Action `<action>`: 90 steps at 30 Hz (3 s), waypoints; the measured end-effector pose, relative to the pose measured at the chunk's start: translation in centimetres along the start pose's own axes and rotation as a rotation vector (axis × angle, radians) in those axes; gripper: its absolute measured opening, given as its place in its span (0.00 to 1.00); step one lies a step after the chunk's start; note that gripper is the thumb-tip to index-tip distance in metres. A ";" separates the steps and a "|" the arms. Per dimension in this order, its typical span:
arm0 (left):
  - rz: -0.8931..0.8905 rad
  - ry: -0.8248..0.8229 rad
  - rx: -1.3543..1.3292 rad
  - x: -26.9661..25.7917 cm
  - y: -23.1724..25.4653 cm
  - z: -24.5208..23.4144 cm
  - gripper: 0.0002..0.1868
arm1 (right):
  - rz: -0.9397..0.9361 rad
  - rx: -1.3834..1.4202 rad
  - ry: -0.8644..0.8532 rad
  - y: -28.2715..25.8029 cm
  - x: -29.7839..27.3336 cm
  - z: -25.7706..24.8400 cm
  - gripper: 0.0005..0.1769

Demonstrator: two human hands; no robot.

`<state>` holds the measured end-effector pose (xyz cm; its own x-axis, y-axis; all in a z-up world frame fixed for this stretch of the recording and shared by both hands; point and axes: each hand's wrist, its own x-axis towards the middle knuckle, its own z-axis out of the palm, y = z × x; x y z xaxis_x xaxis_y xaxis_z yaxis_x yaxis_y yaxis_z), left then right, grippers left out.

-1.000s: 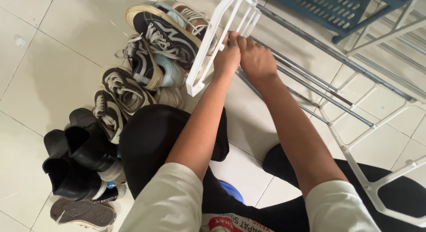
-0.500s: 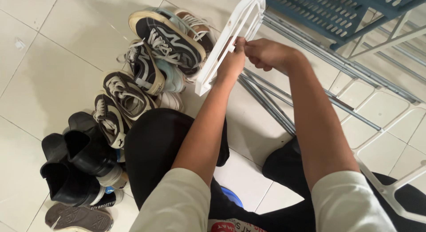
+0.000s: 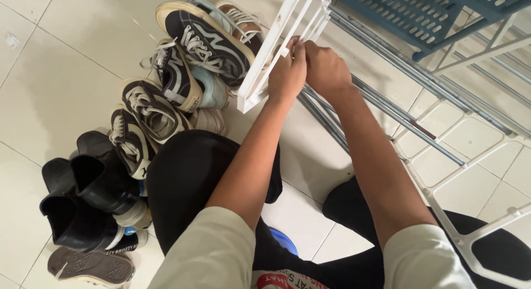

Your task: The person assembles a white plastic and metal shoe rack by inserting metal rods into plastic side frames. They repeatedly pick up rods, align them with the frame slots, and push them into place while sitting on the floor.

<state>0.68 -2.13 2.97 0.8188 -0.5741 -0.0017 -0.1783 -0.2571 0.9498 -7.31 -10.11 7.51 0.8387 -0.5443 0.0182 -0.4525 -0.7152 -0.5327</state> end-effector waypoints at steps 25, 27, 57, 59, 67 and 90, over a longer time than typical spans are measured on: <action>-0.076 -0.024 -0.151 1.1 -2.1 1.5 0.15 | 0.124 -0.016 -0.194 -0.4 -2.9 -0.6 0.13; -0.029 -0.031 -0.080 1.3 -2.6 1.9 0.15 | 0.012 -0.035 -0.042 -1.0 -3.5 -1.5 0.10; 0.071 0.051 0.404 -2.0 1.0 -1.4 0.11 | 0.733 -0.083 0.938 13.1 -27.4 -4.3 0.33; 0.063 0.019 0.390 -2.2 0.9 -1.5 0.12 | 0.824 0.060 0.882 13.7 -27.3 -4.5 0.30; 0.070 -0.006 0.251 0.0 -3.1 -1.4 0.18 | 0.991 0.162 0.849 14.0 -26.7 -5.3 0.24; 1.022 -0.580 0.667 -17.3 5.7 10.8 0.39 | 0.711 0.011 0.953 17.3 -25.9 -3.1 0.23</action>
<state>-20.41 -2.01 5.05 -0.1556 -0.9343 0.3207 -0.9289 0.2488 0.2742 -37.80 -9.73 0.45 -0.1656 -0.9276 0.3350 -0.7187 -0.1192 -0.6851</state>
